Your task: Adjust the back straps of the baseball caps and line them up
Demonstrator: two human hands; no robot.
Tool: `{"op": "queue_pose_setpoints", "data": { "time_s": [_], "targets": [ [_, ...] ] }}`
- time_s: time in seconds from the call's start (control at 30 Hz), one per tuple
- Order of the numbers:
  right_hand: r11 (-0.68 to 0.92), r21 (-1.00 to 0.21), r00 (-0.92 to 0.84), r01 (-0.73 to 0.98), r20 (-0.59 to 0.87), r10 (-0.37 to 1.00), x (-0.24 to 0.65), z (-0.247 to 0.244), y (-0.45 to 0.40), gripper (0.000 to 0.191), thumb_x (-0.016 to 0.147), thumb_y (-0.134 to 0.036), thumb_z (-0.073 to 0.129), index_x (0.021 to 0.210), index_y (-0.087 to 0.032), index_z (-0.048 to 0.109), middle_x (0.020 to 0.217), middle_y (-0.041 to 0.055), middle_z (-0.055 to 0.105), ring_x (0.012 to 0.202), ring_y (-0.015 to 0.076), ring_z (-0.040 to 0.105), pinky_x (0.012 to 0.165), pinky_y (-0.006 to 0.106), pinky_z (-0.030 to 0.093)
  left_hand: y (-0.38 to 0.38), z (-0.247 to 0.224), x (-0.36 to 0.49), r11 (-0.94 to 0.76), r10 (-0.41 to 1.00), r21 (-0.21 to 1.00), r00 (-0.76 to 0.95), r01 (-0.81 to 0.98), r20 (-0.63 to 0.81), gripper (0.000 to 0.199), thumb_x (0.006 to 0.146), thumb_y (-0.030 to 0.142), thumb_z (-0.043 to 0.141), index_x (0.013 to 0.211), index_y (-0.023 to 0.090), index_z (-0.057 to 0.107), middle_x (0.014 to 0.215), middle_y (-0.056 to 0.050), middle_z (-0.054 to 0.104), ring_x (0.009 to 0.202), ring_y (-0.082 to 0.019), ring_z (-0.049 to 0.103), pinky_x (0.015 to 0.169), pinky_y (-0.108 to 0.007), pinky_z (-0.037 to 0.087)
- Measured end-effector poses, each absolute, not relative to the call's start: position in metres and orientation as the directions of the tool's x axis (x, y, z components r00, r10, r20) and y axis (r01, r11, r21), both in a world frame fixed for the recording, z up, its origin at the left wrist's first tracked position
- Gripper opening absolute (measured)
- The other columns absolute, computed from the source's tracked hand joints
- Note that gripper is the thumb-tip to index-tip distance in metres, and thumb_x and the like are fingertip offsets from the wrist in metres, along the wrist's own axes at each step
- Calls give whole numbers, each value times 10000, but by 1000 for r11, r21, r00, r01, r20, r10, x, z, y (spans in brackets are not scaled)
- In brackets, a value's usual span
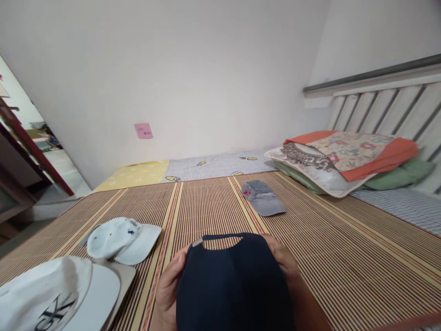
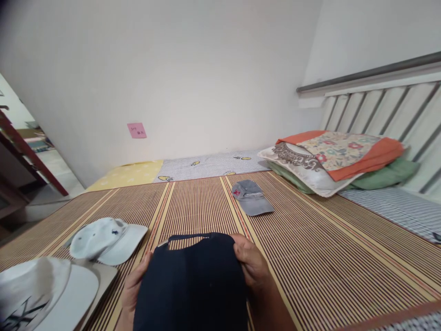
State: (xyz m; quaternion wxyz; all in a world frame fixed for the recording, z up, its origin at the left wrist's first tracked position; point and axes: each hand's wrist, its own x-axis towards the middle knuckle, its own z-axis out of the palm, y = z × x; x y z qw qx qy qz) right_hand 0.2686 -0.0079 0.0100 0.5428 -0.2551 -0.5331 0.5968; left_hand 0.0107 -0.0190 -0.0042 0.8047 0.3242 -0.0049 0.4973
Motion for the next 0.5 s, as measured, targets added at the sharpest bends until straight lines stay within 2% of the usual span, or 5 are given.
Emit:
{"op": "queue_pose_setpoints", "data": {
  "time_s": [0.1,0.23,0.3,0.4,0.5],
  "targets": [
    [172,-876,-190,-452,282,940,268,14,-11,405,856,-639,710,821,-240,766,695,51,685,690,205,639,631,294,547,-12,-5,7,353,736,477,553,-805,389,502,1083,120,315,1270,261,760,1337,10,742,1301,-90,638,1124,-171,429],
    [92,-827,-353,-554,333,874,264,0,-1,519,691,-722,807,737,-208,754,644,32,665,623,182,611,568,279,522,-5,-1,6,381,723,500,588,-777,362,543,1114,215,229,1329,265,725,1415,-8,687,1410,-121,542,1234,-271,314],
    [35,-801,-357,-598,305,883,261,-9,4,506,686,-672,837,813,-187,770,686,33,708,617,172,633,582,275,538,-3,2,8,377,724,497,583,-782,369,569,1119,241,195,1338,248,720,1415,-30,688,1417,-130,537,1255,-290,270],
    [-21,-743,-270,-669,217,938,257,-14,6,397,767,-530,839,959,-189,773,802,46,776,711,188,710,710,302,592,-1,7,13,380,737,464,565,-800,370,565,1127,296,199,1340,241,719,1408,-23,692,1406,-135,551,1271,-296,224],
    [11,-724,-175,-689,182,968,256,-8,2,321,820,-484,810,976,-206,771,881,62,802,850,225,752,825,340,603,-3,6,16,397,756,452,564,-799,332,534,1124,381,253,1368,216,698,1430,-17,672,1421,-160,538,1278,-309,211]
  ]
}}
